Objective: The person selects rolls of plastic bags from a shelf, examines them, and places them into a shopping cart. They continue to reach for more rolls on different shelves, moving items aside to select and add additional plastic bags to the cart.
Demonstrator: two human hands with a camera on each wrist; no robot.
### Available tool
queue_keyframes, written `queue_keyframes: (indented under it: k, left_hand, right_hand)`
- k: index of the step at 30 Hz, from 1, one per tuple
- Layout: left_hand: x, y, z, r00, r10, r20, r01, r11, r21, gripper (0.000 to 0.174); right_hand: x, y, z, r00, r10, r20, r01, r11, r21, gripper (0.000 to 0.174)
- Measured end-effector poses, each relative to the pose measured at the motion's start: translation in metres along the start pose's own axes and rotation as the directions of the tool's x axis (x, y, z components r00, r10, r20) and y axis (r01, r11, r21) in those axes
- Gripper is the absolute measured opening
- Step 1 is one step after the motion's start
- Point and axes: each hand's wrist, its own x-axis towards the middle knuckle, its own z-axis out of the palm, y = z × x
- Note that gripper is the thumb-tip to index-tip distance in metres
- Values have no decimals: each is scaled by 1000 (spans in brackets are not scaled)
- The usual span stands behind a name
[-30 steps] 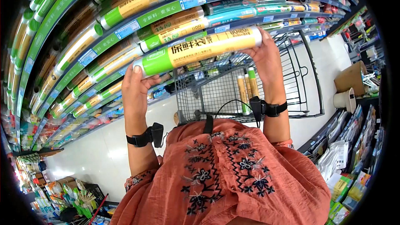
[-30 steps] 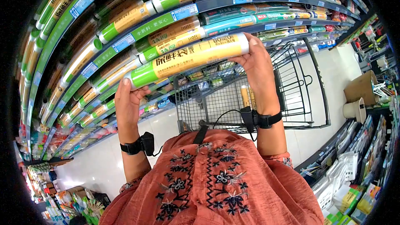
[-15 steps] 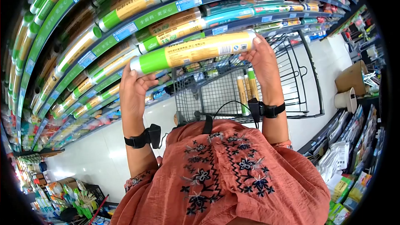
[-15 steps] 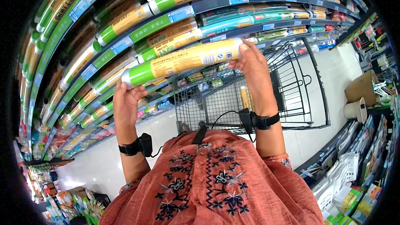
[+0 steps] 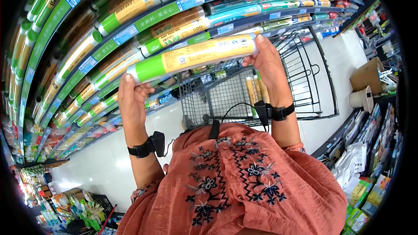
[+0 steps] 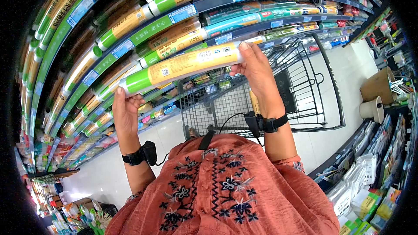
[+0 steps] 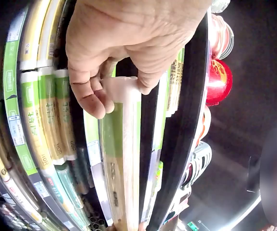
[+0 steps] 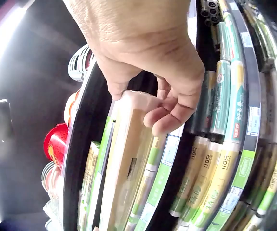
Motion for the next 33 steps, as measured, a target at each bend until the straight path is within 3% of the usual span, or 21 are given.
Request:
queue_keyframes:
  k: [7,10,16,24,28,30,33]
  left_hand:
    - [-5,8,4,998,24,-66,-22,999,41,51]
    - [-6,8,-3,999,0,-38,-3,998,-55,43]
    - [-11,11,-12,994,59,88,-62,997,34,48]
    - [-14,10,-16,997,59,-41,-59,998,-4,44]
    - [-19,16,-3,991,103,-84,-101,995,18,38]
    - [-18,13,-10,995,63,-81,-61,998,19,37]
    - [-18,11,-17,996,19,-88,-16,999,29,38]
  right_hand:
    - [-4,-7,9,999,-18,47,18,1000,8,46]
    - [-6,-8,12,999,-9,47,9,1000,-16,46]
    - [-5,-2,4,996,80,29,-78,995,-56,45]
    - [-8,-1,13,996,46,75,-41,997,-71,45]
    - [-11,-4,18,993,20,115,-21,1000,8,47]
    - [-12,-3,19,986,-2,164,-10,997,73,46]
    - [-11,-3,16,980,2,201,-6,1000,19,50]
